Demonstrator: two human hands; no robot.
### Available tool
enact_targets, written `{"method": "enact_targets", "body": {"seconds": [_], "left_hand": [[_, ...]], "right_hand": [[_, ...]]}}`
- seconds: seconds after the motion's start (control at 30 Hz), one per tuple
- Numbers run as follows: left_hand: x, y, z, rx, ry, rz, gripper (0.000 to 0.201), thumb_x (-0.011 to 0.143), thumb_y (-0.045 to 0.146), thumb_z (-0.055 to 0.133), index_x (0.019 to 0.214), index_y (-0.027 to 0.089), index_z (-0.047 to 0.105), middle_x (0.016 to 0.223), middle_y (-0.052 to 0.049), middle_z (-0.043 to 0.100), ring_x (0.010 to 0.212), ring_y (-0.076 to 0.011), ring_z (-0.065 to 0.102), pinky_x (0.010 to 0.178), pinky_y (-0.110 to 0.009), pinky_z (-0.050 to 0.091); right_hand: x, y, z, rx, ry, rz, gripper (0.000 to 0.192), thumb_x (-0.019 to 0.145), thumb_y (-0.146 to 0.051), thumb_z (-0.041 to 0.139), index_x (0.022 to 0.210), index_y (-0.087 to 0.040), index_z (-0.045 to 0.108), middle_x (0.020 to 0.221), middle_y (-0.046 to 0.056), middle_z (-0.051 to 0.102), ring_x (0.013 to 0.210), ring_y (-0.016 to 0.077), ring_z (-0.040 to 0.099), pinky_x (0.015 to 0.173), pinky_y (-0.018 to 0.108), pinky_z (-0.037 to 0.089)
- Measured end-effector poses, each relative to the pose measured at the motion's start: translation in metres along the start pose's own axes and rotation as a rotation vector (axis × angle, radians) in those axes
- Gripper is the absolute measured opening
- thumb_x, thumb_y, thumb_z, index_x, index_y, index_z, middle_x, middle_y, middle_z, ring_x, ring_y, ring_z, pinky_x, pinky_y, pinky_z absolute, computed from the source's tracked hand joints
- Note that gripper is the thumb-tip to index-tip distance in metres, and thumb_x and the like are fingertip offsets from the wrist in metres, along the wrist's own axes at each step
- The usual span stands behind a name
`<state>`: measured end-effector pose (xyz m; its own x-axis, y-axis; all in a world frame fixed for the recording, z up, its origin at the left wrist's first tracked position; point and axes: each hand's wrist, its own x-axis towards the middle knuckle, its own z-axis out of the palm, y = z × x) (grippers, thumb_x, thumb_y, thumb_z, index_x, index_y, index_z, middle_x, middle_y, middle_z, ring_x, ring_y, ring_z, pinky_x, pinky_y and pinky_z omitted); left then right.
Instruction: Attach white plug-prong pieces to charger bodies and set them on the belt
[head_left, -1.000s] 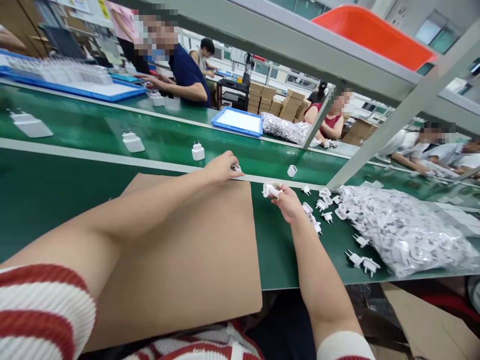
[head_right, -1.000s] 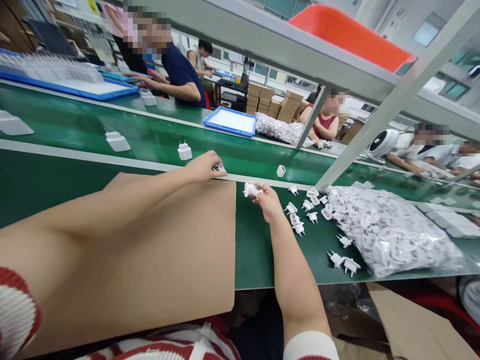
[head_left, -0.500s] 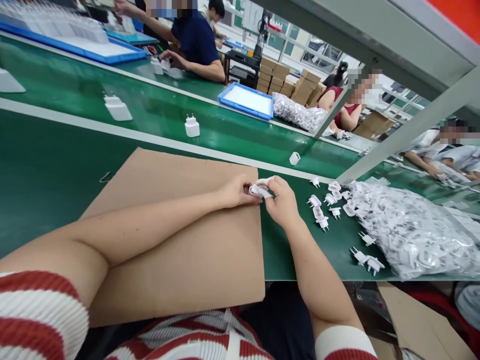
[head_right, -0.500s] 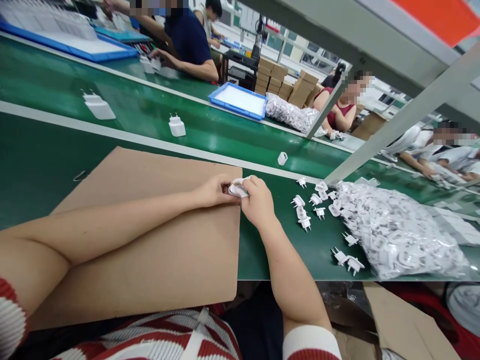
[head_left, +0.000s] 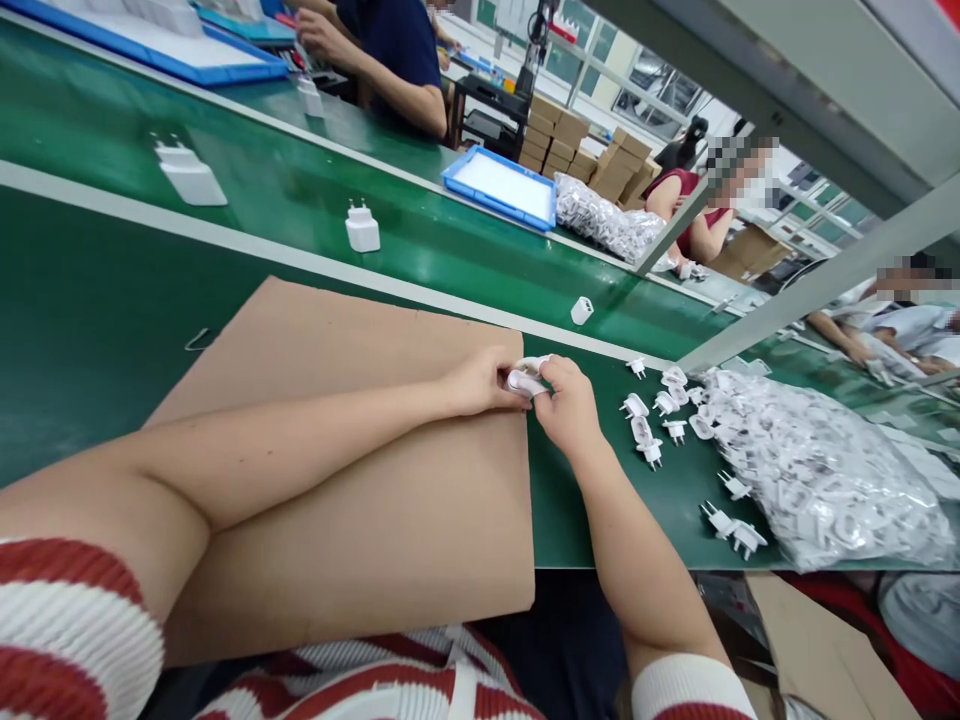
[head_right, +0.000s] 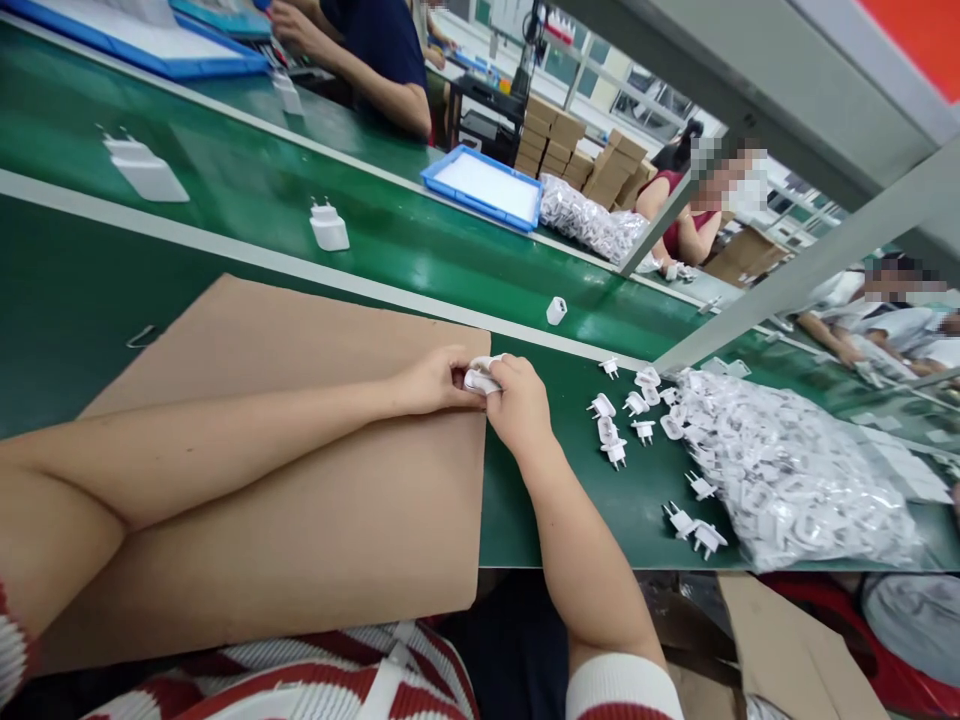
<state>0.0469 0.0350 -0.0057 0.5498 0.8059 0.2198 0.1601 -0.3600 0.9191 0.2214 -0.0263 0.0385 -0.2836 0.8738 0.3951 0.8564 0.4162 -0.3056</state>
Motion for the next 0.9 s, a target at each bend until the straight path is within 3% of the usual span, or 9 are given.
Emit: {"method": "enact_targets", "body": {"seconds": [0.3, 0.57, 0.73, 0.9], "left_hand": [[-0.001, 0.002, 0.001, 0.128, 0.068, 0.02, 0.038, 0.064, 0.045, 0.086, 0.065, 0.017, 0.06, 0.07, 0.001, 0.054, 0.065, -0.0156, 0.052, 0.058, -0.028, 0.038], [-0.013, 0.002, 0.005, 0.28, 0.12, 0.049, 0.031, 0.075, 0.045, 0.082, 0.084, 0.017, 0.07, 0.082, -0.003, 0.061, 0.073, -0.0201, 0.059, 0.067, -0.032, 0.046], [-0.034, 0.003, 0.0, 0.342, 0.106, 0.215, 0.03, 0.101, 0.042, 0.056, 0.113, 0.021, 0.074, 0.094, -0.006, 0.071, 0.084, -0.0212, 0.066, 0.08, -0.033, 0.052], [-0.039, -0.007, 0.003, 0.717, 0.137, 0.25, 0.044, 0.108, 0.043, 0.042, 0.13, 0.015, 0.068, 0.106, -0.014, 0.074, 0.093, -0.0255, 0.071, 0.079, -0.034, 0.054]], "right_hand": [[0.008, -0.013, -0.004, -0.164, -0.061, 0.103, 0.031, 0.072, -0.005, 0.053, 0.087, -0.023, 0.071, 0.09, 0.005, 0.066, 0.086, 0.0235, 0.057, 0.068, 0.031, 0.041], [0.007, -0.016, -0.005, -0.123, -0.049, 0.212, 0.028, 0.069, -0.006, 0.056, 0.084, -0.025, 0.071, 0.086, 0.001, 0.063, 0.078, 0.0197, 0.056, 0.061, 0.029, 0.034], [0.005, -0.01, -0.002, -0.11, 0.008, 0.095, 0.026, 0.073, -0.007, 0.055, 0.085, -0.023, 0.071, 0.084, 0.002, 0.063, 0.079, 0.0202, 0.056, 0.065, 0.03, 0.036], [0.01, -0.004, -0.004, -0.108, -0.02, -0.026, 0.023, 0.071, -0.006, 0.054, 0.079, -0.022, 0.069, 0.081, 0.004, 0.062, 0.081, 0.0214, 0.056, 0.069, 0.03, 0.039]]}}
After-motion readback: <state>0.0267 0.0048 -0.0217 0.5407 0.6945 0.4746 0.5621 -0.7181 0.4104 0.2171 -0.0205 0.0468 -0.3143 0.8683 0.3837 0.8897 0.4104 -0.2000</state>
